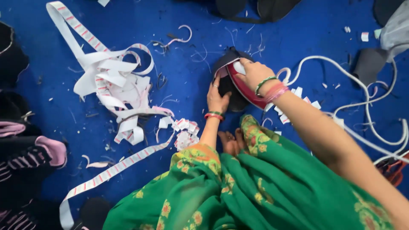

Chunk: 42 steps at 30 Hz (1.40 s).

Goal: Ironing size and brand labels onto the inner tongues of shoe upper components.

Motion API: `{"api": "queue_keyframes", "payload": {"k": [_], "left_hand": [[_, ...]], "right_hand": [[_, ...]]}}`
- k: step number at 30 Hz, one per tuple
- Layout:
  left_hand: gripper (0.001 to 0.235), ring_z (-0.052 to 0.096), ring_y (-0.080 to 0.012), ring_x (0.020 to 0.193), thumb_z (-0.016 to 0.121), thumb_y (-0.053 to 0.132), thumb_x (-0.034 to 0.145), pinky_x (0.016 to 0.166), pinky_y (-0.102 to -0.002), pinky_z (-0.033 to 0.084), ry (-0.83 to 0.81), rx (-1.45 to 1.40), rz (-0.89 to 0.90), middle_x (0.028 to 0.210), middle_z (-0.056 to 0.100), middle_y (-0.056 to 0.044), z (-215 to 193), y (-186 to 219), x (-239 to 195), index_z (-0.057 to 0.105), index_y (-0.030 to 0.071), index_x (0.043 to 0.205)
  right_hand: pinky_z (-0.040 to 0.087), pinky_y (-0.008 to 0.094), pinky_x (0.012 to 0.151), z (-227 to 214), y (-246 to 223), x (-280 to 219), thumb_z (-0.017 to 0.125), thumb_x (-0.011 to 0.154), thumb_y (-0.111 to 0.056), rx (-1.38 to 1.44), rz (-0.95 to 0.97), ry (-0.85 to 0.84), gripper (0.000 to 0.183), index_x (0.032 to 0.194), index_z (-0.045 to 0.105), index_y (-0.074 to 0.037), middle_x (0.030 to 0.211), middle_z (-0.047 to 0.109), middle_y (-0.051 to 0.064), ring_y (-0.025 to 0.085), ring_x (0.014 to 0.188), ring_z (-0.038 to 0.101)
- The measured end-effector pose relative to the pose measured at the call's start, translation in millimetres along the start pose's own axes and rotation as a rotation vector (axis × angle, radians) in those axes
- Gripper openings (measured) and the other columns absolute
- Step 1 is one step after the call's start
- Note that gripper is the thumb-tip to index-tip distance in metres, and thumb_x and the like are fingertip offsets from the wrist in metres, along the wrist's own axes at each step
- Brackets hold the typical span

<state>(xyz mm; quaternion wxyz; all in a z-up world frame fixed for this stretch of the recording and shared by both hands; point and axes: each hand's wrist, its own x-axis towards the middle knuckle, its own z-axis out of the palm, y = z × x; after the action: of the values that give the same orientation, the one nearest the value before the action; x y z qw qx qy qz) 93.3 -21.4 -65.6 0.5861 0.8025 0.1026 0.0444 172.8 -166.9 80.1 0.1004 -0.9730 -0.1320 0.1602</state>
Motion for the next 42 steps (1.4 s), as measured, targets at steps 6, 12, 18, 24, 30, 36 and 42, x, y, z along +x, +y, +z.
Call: {"api": "queue_keyframes", "payload": {"k": [6, 12, 18, 24, 30, 36, 42], "left_hand": [[0.095, 0.057, -0.0396, 0.134, 0.079, 0.004, 0.072, 0.112, -0.04, 0.048, 0.052, -0.09, 0.031, 0.146, 0.057, -0.022, -3, 3, -7, 0.042, 0.021, 0.157], [0.096, 0.054, -0.0419, 0.135, 0.082, 0.004, 0.071, 0.111, -0.042, 0.046, 0.049, -0.049, 0.083, 0.147, 0.054, -0.025, -7, 2, -6, 0.042, 0.021, 0.156], [0.093, 0.055, -0.0417, 0.133, 0.083, 0.006, 0.071, 0.11, -0.042, 0.047, 0.042, 0.001, 0.044, 0.146, 0.055, -0.025, 0, -7, -5, 0.043, 0.02, 0.154], [0.094, 0.055, -0.0419, 0.131, 0.083, 0.009, 0.073, 0.108, -0.043, 0.048, 0.015, 0.032, 0.0, 0.144, 0.055, -0.024, -7, -1, -2, 0.042, 0.022, 0.156], [0.095, 0.057, -0.0405, 0.13, 0.083, 0.007, 0.069, 0.107, -0.042, 0.048, 0.041, 0.011, 0.044, 0.143, 0.057, -0.022, 1, -4, -1, 0.042, 0.021, 0.154], [0.095, 0.058, -0.041, 0.129, 0.084, 0.006, 0.068, 0.108, -0.043, 0.048, 0.092, -0.015, 0.153, 0.137, 0.061, -0.022, 3, -8, 5, 0.043, 0.02, 0.153], [0.095, 0.061, -0.0398, 0.127, 0.082, 0.008, 0.07, 0.107, -0.042, 0.05, 0.04, -0.013, 0.072, 0.136, 0.062, -0.02, -6, -11, -9, 0.043, 0.022, 0.155]], "right_hand": [[0.056, 0.056, 0.079, -9, 12, -50, 0.064, 0.093, -0.047, -0.091, -0.085, -0.125, 0.055, 0.14, 0.055, -0.021, 0.102, 0.072, 0.026, 0.047, 0.093, 0.07], [0.057, 0.053, 0.084, -27, -3, -50, 0.063, 0.095, -0.053, -0.124, 0.033, -0.198, 0.057, 0.143, 0.055, -0.023, 0.101, 0.073, 0.027, 0.046, 0.094, 0.071], [0.056, 0.056, 0.078, 7, -2, 0, 0.063, 0.096, -0.041, 0.015, -0.024, 0.03, 0.051, 0.139, 0.055, -0.015, 0.107, 0.071, 0.027, 0.048, 0.093, 0.069], [0.056, 0.055, 0.081, -8, -1, -14, 0.066, 0.094, -0.042, -0.021, -0.104, -0.101, 0.05, 0.134, 0.055, -0.015, 0.105, 0.071, 0.027, 0.047, 0.095, 0.068], [0.057, 0.055, 0.077, 6, -2, -19, 0.065, 0.096, -0.041, -0.056, -0.031, 0.036, 0.049, 0.132, 0.054, -0.01, 0.103, 0.072, 0.026, 0.046, 0.092, 0.07], [0.056, 0.055, 0.081, -7, 14, -17, 0.064, 0.097, -0.042, -0.061, 0.077, 0.031, 0.045, 0.129, 0.057, -0.01, 0.106, 0.071, 0.027, 0.047, 0.096, 0.069], [0.057, 0.054, 0.083, -23, -6, -43, 0.068, 0.094, -0.047, -0.079, 0.145, -0.114, 0.054, 0.131, 0.057, -0.009, 0.106, 0.071, 0.028, 0.047, 0.098, 0.069]]}}
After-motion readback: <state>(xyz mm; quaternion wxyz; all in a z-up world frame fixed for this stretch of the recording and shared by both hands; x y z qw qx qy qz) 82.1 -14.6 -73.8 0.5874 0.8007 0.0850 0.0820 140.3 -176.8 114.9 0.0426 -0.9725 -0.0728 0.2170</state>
